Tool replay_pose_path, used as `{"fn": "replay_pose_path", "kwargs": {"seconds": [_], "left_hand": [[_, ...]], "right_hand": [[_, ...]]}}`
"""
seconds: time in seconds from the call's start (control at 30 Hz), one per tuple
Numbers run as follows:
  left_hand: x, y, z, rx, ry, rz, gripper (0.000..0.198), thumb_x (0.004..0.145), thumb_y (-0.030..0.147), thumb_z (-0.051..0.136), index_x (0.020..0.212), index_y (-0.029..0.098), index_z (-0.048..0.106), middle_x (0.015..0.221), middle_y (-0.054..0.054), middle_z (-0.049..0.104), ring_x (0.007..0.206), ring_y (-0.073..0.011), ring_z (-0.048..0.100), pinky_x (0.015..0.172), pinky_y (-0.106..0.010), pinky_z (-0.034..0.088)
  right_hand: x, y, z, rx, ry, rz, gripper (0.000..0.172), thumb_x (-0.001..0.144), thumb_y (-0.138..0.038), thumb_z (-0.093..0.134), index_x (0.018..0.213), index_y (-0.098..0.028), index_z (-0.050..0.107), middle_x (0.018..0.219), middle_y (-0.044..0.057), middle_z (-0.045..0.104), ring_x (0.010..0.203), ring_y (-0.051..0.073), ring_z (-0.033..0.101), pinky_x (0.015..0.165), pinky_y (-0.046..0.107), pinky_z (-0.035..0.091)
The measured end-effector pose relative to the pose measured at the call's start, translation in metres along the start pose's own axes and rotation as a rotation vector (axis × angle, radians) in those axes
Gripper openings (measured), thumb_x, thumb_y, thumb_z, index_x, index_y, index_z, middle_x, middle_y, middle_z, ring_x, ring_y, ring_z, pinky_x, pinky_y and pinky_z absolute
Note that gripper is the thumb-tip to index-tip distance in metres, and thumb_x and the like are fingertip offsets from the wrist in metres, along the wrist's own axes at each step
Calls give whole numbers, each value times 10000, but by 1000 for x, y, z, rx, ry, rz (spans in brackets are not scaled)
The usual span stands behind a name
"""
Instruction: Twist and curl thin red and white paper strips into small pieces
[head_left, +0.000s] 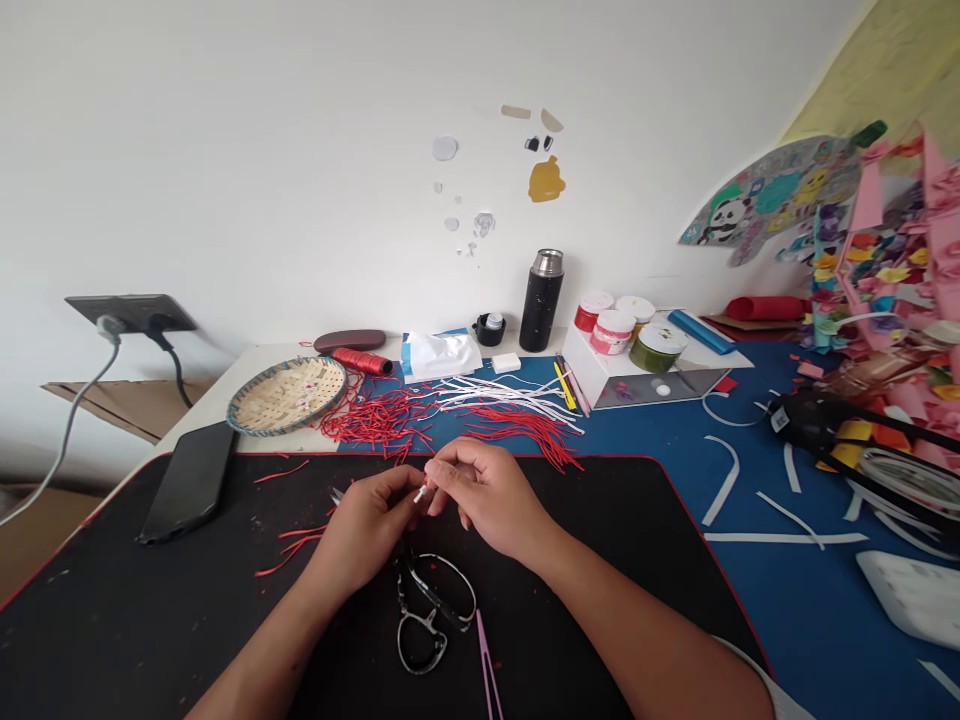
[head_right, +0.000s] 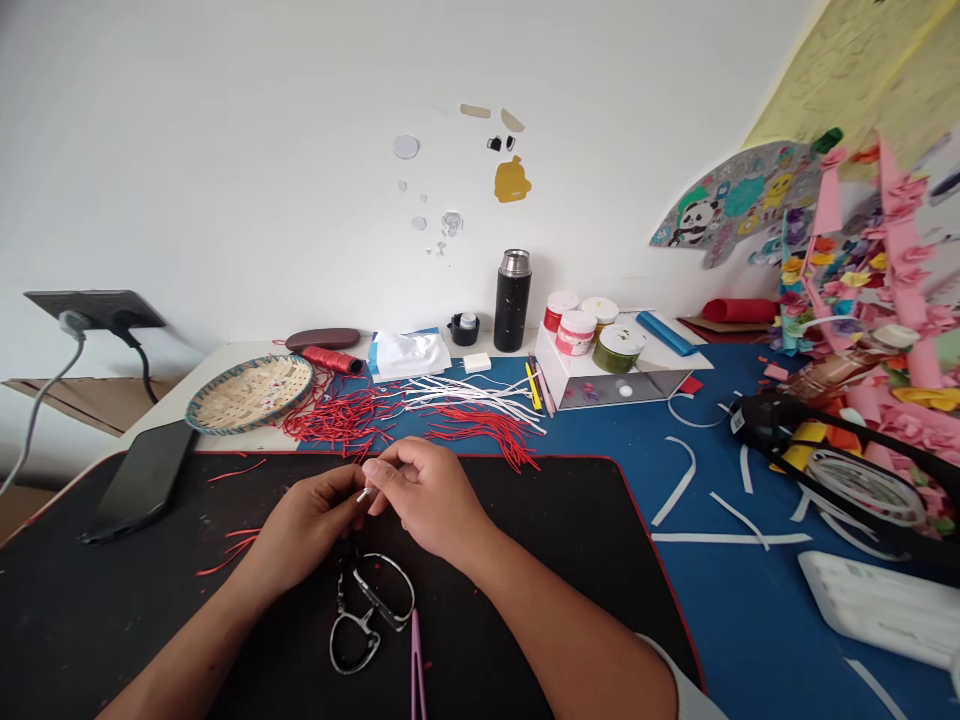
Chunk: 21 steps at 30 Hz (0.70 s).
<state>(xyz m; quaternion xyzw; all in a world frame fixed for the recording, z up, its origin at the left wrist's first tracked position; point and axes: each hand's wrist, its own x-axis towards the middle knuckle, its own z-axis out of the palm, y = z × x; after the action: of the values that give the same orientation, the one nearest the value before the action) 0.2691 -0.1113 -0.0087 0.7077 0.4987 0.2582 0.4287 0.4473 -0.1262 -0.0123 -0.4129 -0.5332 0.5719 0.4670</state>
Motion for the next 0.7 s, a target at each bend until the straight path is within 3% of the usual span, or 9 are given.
{"fn": "replay_pose_path", "kwargs": {"seconds": [0.13, 0.37, 0.57, 0.7], "left_hand": [[0, -3, 1, 21, -13, 45, 300, 908, 417, 576, 684, 228, 641, 621, 18, 612, 589, -181, 534, 573, -266, 406], [-1, -7, 3, 52, -34, 54, 302, 929, 395, 532, 707, 227, 651, 664, -1, 669, 639, -208, 587, 602, -276, 440], [-1, -6, 4, 160, 78, 110, 258, 920, 366, 501, 712, 249, 597, 652, 10, 654, 616, -203, 590, 596, -273, 441], [-1, -8, 3, 218, 125, 143, 203, 902, 289, 483, 748, 259, 613, 674, 11, 681, 614, -203, 613, 603, -271, 446]], "right_hand": [[-1, -3, 0, -62, 27, -61, 318, 961, -460, 662, 842, -165, 663, 884, 40, 643, 665, 132, 695, 456, 198, 430], [-1, -3, 2, 82, -86, 100, 348, 933, -516, 677, 877, -175, 633, 846, 27, 678, 536, 118, 670, 390, 197, 365], [-1, -4, 2, 41, -75, 101, 345, 945, -484, 681, 780, -188, 617, 541, -82, 465, 412, 64, 373, 436, 217, 281], [-1, -3, 0, 28, -52, 101, 304, 958, -427, 657, 773, -189, 612, 507, -97, 384, 436, 73, 304, 460, 228, 232]]}}
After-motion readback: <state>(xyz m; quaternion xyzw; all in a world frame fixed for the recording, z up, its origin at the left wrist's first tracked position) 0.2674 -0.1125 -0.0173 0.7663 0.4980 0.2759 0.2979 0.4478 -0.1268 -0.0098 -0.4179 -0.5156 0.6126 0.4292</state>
